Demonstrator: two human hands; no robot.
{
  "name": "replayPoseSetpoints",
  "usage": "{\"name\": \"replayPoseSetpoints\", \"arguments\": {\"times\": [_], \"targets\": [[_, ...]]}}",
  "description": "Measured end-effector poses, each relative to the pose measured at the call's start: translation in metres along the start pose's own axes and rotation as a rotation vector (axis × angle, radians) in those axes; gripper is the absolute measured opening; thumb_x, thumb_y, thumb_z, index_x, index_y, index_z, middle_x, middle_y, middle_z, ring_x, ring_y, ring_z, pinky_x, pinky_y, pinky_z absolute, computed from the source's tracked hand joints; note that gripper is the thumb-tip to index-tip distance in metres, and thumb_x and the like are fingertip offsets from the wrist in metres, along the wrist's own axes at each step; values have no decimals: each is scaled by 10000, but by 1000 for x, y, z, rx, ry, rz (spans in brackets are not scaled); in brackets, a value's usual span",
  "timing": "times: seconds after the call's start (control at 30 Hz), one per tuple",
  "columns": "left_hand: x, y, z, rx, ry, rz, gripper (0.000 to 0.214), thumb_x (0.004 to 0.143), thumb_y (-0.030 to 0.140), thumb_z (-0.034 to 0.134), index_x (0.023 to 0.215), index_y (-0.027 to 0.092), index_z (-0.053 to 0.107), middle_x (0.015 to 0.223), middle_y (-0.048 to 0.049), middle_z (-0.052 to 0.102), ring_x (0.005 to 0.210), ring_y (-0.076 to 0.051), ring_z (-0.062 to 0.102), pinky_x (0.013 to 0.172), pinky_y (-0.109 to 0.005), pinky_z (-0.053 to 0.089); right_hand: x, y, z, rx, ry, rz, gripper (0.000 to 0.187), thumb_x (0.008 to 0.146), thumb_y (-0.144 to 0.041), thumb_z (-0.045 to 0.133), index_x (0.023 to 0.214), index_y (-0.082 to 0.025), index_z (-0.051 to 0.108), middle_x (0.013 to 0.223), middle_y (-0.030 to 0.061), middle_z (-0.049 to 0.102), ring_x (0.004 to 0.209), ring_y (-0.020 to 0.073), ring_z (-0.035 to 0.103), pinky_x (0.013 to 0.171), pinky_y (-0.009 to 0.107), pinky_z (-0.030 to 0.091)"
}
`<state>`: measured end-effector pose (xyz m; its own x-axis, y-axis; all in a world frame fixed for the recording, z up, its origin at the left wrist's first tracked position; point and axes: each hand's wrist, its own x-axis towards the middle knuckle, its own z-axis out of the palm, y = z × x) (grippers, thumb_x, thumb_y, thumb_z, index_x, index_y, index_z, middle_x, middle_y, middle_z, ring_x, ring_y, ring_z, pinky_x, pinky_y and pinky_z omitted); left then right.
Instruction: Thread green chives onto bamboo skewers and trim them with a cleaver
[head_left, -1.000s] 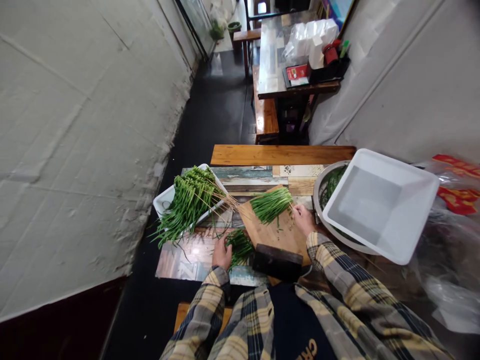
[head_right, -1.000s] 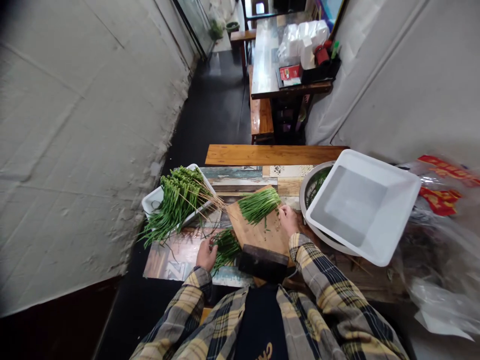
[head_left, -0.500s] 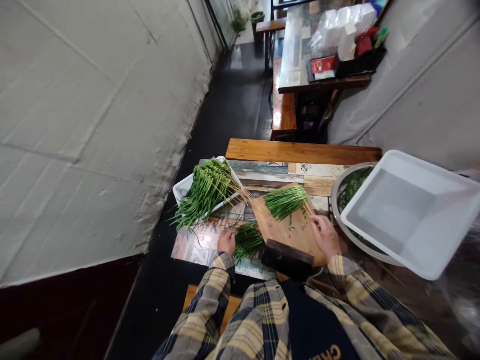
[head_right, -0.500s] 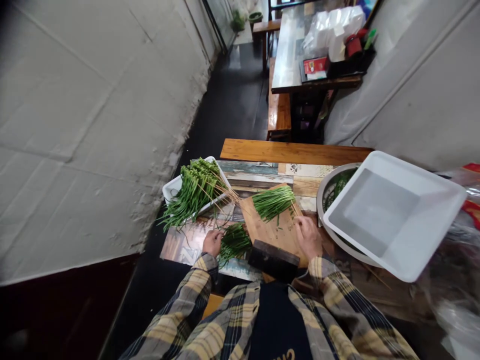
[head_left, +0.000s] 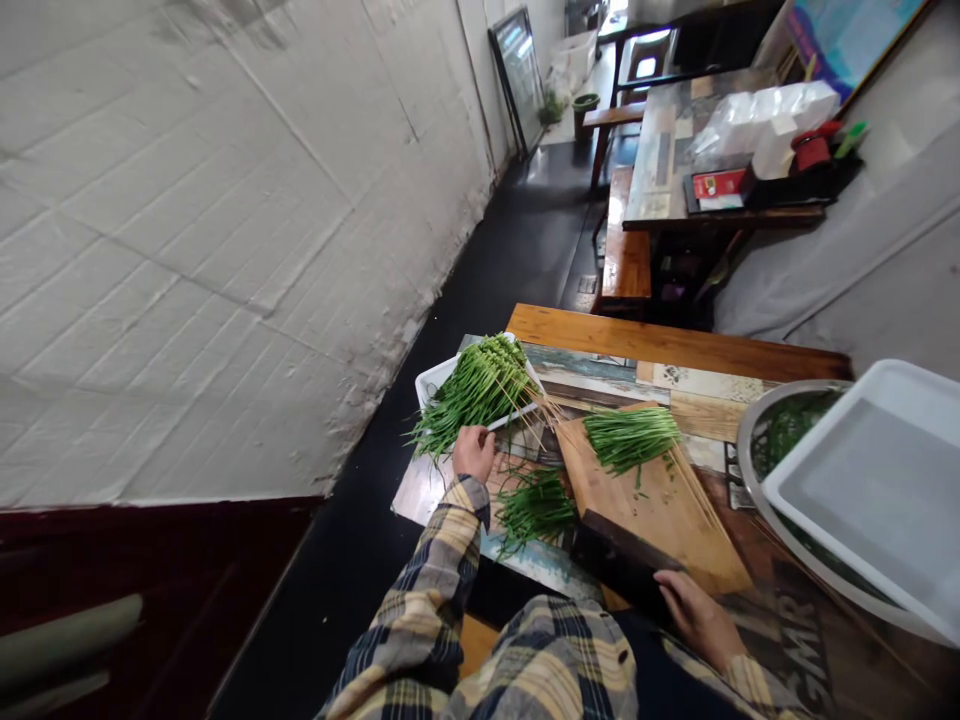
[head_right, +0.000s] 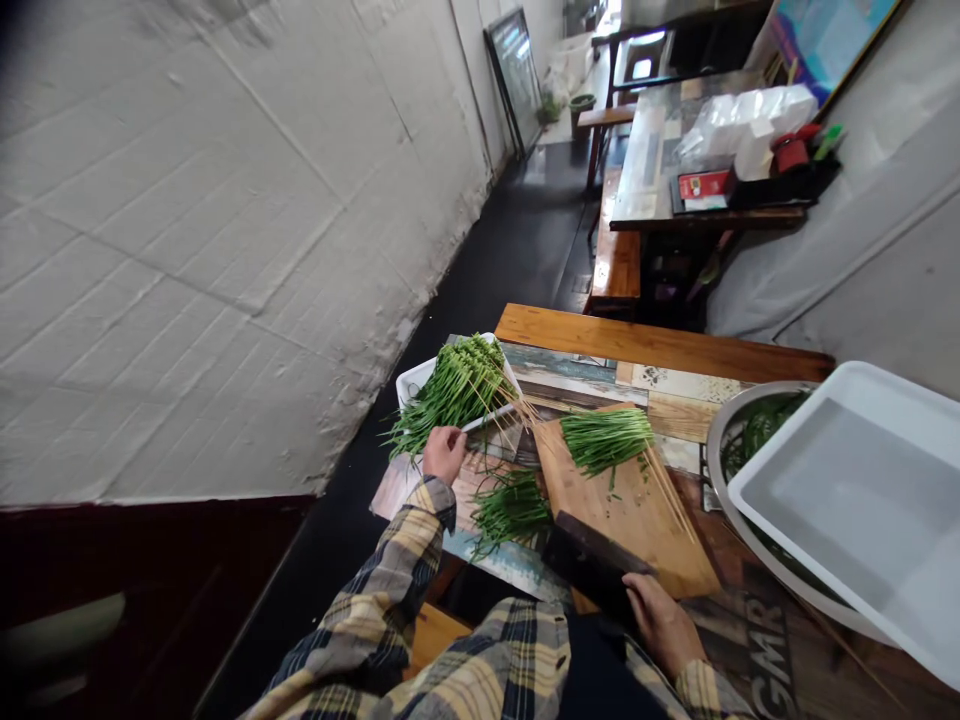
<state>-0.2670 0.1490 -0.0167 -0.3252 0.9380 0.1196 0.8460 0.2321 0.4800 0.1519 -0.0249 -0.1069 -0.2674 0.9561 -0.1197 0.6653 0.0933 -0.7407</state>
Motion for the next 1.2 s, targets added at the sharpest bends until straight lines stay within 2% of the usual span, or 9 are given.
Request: {"name": "replayPoseSetpoints", "arguments": {"times": [0.2,0.37,0.57,0.7,0.77,0.87,0.97,1.13,1.2], "targets": [[70,12,-16,8,121,48,475,781,338,596,1214,155,525,1196,-155,527,1140,-307,486,977,-447,389,17,-32,-3,27,11,54,238,855,-380,454,963,-317,656,971,81,712,884,276,692,787,434,582],[105,14,-12,61,4,63,801,683,403,700,1362,123,381,1397,-206,415,1262,-376,406,1038,-496,342,80,-91,-16,16,12,-1,265,887,-367,420,965,-268,653,959,86,704,882,256,677,794,408,558],[119,3,-14,33,-44,91,785,668,378,709,1346,140,393,1393,-187,433,1271,-362,417,1043,-490,355,182,-180,-13,88,22,-153,258,905,-297,416,1046,-241,625,1023,73,667,944,216,628,851,379,503],[119,-1,-18,-14,-2,132,623,680,330,700,1236,167,472,1355,-161,475,1268,-325,433,1052,-467,358,233,-220,16,262,83,-115,336,839,-257,506,1156,-185,591,1121,113,650,1015,225,608,944,425,455],[117,-2,-19,-23,13,161,591,671,311,707,1202,184,480,1349,-149,484,1272,-312,433,1055,-468,355,249,-233,34,303,84,-87,349,823,-247,514,1149,-153,597,1053,124,677,971,227,630,912,429,475],[113,-4,-21,-40,12,215,571,675,293,703,1186,186,473,1327,-142,505,1258,-288,454,1055,-444,361,259,-248,54,365,54,-62,336,865,-247,432,1131,-138,605,804,60,710,691,170,666,697,334,543],[107,-3,-24,-59,2,233,532,693,309,690,1165,183,481,1235,-127,565,1186,-276,516,1028,-432,386,258,-260,60,420,44,-70,349,905,-264,368,1139,-154,603,695,4,691,516,120,614,550,256,518],[89,0,-33,-89,49,218,679,682,366,714,1259,175,412,1257,-144,538,1206,-301,500,1035,-474,377,244,-275,45,439,101,-171,269,897,-223,425,1036,-207,655,1011,53,711,920,178,656,842,319,508],[78,0,-38,-105,95,249,771,657,373,741,1300,168,369,1312,-164,491,1262,-316,448,1054,-489,362,232,-278,36,421,91,-246,269,901,-204,431,1061,-215,647,1059,55,701,980,186,647,882,330,499]]}}
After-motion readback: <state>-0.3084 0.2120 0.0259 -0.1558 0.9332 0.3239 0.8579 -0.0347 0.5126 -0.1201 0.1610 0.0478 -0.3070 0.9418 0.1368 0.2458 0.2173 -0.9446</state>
